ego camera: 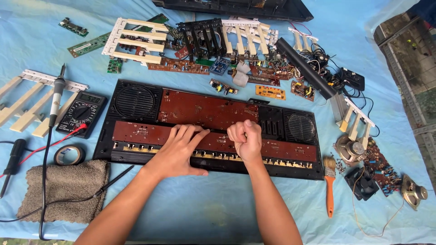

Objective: Removing multiple screws from a circuit board inside a disassembled electronic keyboard using a manual screwdriver.

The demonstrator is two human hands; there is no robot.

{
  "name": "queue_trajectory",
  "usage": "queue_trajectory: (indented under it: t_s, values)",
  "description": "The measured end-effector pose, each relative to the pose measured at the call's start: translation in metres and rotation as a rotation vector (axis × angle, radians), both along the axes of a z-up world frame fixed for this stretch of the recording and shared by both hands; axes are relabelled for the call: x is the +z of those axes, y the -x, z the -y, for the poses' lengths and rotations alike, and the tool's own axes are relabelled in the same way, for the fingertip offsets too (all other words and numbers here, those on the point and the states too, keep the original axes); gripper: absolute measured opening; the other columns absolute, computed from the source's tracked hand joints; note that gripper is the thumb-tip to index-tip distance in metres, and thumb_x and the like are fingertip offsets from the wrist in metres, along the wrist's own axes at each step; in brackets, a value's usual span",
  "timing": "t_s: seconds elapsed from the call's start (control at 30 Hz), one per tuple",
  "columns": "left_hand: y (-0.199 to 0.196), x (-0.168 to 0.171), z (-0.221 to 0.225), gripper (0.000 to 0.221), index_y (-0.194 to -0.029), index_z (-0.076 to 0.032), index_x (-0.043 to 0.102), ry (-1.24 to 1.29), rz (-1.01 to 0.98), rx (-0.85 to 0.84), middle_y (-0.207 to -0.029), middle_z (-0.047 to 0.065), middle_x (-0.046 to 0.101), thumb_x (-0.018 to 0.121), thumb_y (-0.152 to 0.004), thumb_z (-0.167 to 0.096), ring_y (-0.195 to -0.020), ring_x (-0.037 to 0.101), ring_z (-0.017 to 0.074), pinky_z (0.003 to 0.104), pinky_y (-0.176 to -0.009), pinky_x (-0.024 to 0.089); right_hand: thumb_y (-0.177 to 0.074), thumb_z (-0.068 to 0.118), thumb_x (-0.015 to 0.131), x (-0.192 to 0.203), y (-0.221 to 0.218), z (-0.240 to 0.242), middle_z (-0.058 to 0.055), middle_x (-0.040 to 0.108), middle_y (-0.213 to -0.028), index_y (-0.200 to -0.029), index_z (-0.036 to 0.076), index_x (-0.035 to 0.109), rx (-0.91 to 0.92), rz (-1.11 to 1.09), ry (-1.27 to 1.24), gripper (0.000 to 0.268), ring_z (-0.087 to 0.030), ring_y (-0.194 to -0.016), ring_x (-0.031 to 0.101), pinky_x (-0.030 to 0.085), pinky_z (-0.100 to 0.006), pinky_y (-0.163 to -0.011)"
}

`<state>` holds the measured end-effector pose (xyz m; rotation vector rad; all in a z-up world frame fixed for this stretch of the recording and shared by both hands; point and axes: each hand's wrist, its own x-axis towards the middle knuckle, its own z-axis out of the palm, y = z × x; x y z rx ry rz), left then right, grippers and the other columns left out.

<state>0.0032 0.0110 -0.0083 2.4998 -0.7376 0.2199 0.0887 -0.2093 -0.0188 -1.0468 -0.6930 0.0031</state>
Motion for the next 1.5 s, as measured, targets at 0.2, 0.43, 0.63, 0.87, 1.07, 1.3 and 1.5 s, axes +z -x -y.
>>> queue_trajectory:
  t_s: [0.2, 0.43, 0.63, 0.87, 1.07, 1.3, 1.5]
  values:
    - [-0.001, 0.001, 0.000, 0.112, -0.144, -0.004, 0.048, 0.006, -0.013, -0.008, -0.126, 0.016, 0.051, 0.086, -0.062, -0.070, -0.124, 0.044, 0.0356, 0.054, -0.107, 0.030, -0.109, 0.024, 0.037, 0.001, -0.007, 0.007, 0.004, 0.016, -0.047, -0.051, 0.019, 0.028, 0.152, -0.081, -0.017, 0.058, -0.009, -0.045, 0.012, 0.014, -0.021, -0.041]
    - [0.000, 0.005, 0.000, 0.111, -0.142, -0.002, 0.050, 0.006, 0.003, 0.000, -0.126, 0.016, 0.053, 0.085, -0.063, -0.071, -0.124, 0.045, 0.0353, 0.054, -0.107, 0.031, -0.115, 0.028, 0.030, 0.005, 0.013, -0.022, 0.003, 0.021, -0.046, -0.055, 0.017, 0.032, -0.251, 0.092, -0.018, 0.061, -0.011, -0.042, 0.017, 0.019, -0.025, -0.041]
    - [0.000, 0.004, 0.000, 0.111, -0.143, -0.003, 0.049, 0.009, -0.011, -0.005, -0.126, 0.016, 0.053, 0.087, -0.061, -0.067, -0.124, 0.045, 0.0354, 0.054, -0.108, 0.031, -0.116, 0.029, 0.025, -0.001, 0.012, -0.023, 0.003, 0.022, -0.043, -0.052, 0.018, 0.031, -0.371, 0.119, 0.088, 0.064, -0.011, -0.040, 0.019, 0.021, -0.022, -0.041]
    - [-0.001, 0.005, 0.001, 0.109, -0.143, -0.003, 0.050, 0.011, -0.014, 0.000, -0.126, 0.016, 0.052, 0.087, -0.062, -0.066, -0.124, 0.044, 0.0360, 0.055, -0.108, 0.030, -0.111, 0.027, 0.035, 0.004, -0.002, -0.009, 0.004, 0.018, -0.043, -0.049, 0.019, 0.029, 0.040, 0.035, 0.098, 0.062, -0.010, -0.041, 0.016, 0.018, -0.021, -0.039]
    - [0.000, 0.003, 0.002, 0.108, -0.141, -0.002, 0.052, 0.023, 0.022, 0.009, -0.125, 0.016, 0.053, 0.087, -0.060, -0.066, -0.124, 0.046, 0.0353, 0.055, -0.108, 0.031, -0.115, 0.026, 0.026, 0.002, 0.021, -0.031, 0.003, 0.028, -0.045, -0.056, 0.017, 0.038, -0.410, 0.163, 0.068, 0.062, -0.011, -0.041, 0.026, 0.027, -0.024, -0.043]
    - [0.000, 0.007, 0.000, 0.108, -0.141, -0.002, 0.051, 0.028, 0.008, -0.003, -0.125, 0.016, 0.053, 0.088, -0.061, -0.064, -0.122, 0.045, 0.0357, 0.055, -0.108, 0.031, -0.116, 0.029, 0.029, -0.005, 0.011, -0.017, 0.003, 0.021, -0.045, -0.053, 0.017, 0.032, -0.241, 0.049, -0.034, 0.064, -0.011, -0.042, 0.018, 0.019, -0.024, -0.041]
    - [0.001, 0.005, 0.000, 0.106, -0.141, -0.002, 0.051, 0.002, 0.004, 0.002, -0.126, 0.016, 0.052, 0.087, -0.062, -0.064, -0.124, 0.045, 0.0356, 0.054, -0.107, 0.031, -0.111, 0.027, 0.034, 0.006, -0.015, 0.004, 0.004, 0.021, -0.042, -0.049, 0.018, 0.031, 0.185, -0.023, 0.066, 0.063, -0.010, -0.041, 0.015, 0.017, -0.022, -0.039]
